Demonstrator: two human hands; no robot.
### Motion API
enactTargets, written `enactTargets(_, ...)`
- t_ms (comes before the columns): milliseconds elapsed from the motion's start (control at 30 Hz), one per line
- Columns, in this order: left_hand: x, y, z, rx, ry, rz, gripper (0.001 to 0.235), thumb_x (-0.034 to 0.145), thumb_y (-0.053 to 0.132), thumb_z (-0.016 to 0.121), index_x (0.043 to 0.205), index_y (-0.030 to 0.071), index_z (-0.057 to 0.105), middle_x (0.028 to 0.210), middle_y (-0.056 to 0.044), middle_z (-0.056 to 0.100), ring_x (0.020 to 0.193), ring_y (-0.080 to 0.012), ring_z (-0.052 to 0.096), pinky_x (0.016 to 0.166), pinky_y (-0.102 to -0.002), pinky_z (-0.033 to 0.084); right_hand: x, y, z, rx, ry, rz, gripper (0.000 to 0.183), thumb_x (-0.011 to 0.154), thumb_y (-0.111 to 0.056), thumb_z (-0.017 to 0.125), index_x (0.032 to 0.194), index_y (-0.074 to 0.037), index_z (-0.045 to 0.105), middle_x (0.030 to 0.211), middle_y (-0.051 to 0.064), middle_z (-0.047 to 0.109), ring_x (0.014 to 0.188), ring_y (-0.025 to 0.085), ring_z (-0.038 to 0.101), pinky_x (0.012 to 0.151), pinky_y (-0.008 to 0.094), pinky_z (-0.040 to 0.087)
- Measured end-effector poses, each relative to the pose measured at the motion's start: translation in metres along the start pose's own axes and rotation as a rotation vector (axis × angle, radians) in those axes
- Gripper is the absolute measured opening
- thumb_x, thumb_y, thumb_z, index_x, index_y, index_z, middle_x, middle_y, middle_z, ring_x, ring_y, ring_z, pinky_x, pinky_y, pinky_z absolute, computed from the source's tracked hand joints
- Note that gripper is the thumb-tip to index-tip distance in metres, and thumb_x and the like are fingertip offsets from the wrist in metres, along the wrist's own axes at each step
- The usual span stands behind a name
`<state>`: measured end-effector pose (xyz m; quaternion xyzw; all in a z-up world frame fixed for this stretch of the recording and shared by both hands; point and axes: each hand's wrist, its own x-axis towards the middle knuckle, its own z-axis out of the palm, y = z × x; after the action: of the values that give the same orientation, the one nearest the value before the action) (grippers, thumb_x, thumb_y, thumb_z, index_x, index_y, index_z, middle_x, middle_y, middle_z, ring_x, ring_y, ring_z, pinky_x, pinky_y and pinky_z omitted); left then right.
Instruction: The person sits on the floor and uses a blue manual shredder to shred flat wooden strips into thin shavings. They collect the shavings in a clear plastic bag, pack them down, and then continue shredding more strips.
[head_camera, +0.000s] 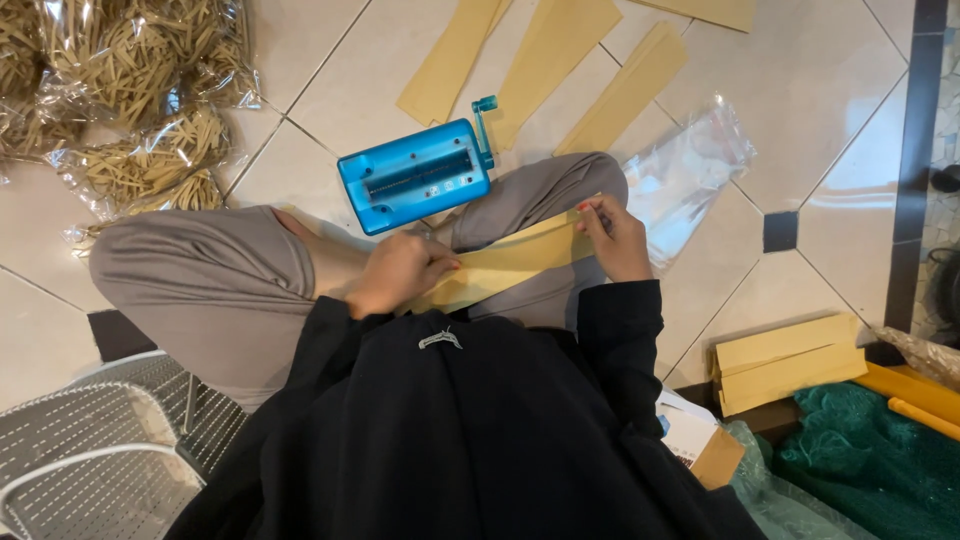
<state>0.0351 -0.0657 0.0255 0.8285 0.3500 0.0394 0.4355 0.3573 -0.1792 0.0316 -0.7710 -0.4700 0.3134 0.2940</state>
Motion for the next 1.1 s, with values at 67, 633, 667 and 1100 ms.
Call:
enactTargets(67, -0.005, 0.012, -0.022, -0.176, 0.078, -0.039, 0.009, 0.092, 0.016, 0.076, 0.094, 0.014, 0.084, 0.076, -0.015, 0.077, 0.069, -0.0392, 0.072, 0.066, -0.043, 0.057, 0.000, 0.001, -0.001, -0.008, 0.013, -0.008, 0.011, 0.110, -0.012, 0.059, 0.110, -0.009, 0.070, 0.081, 0.008, 0.074, 0.076, 0.021, 0.071, 0.073, 0.034, 0.055)
enactTargets(633, 0.027, -0.033, -0.070, -0.126, 0.856, 0.171, 0.021, 0.098, 0.011, 0.084, 0.087, 0.002, 0.068, 0.083, -0.010, 0.063, 0.078, -0.0230, 0.059, 0.071, -0.035, 0.045, 0.134, -0.061, 0.086, -0.216, -0.362, -0.497, 0.131, 0.071, -0.055, 0.096, 0.162, -0.003, 0.017, 0.168, 0.022, 0.024, 0.156, 0.041, 0.023, 0.126, 0.053, 0.023)
enactTargets(667, 0.029, -0.027, -0.067, -0.125, 0.860, 0.206, 0.019, 0.098, 0.008, 0.083, 0.087, 0.000, 0.069, 0.083, -0.012, 0.064, 0.079, -0.0248, 0.060, 0.071, -0.036, 0.046, 0.140, -0.052, 0.097, -0.307, -0.417, -0.523, 0.148, 0.065, -0.067, 0.096, 0.165, -0.003, 0.007, 0.173, 0.021, 0.011, 0.160, 0.043, 0.010, 0.127, 0.055, 0.019)
enactTargets(1100, 0.037, -0.055, -0.023, -0.165, 0.902, 0.309, 0.026, 0.094, -0.001, 0.081, 0.077, 0.004, 0.062, 0.072, -0.008, 0.059, 0.071, -0.0351, 0.062, 0.076, -0.038, 0.050, 0.124, -0.052, 0.106, -0.075, -0.551, -0.137, 0.141, 0.062, -0.062, 0.101, 0.167, -0.031, 0.012, 0.153, 0.022, 0.050, 0.142, 0.043, 0.048, 0.119, 0.054, 0.038)
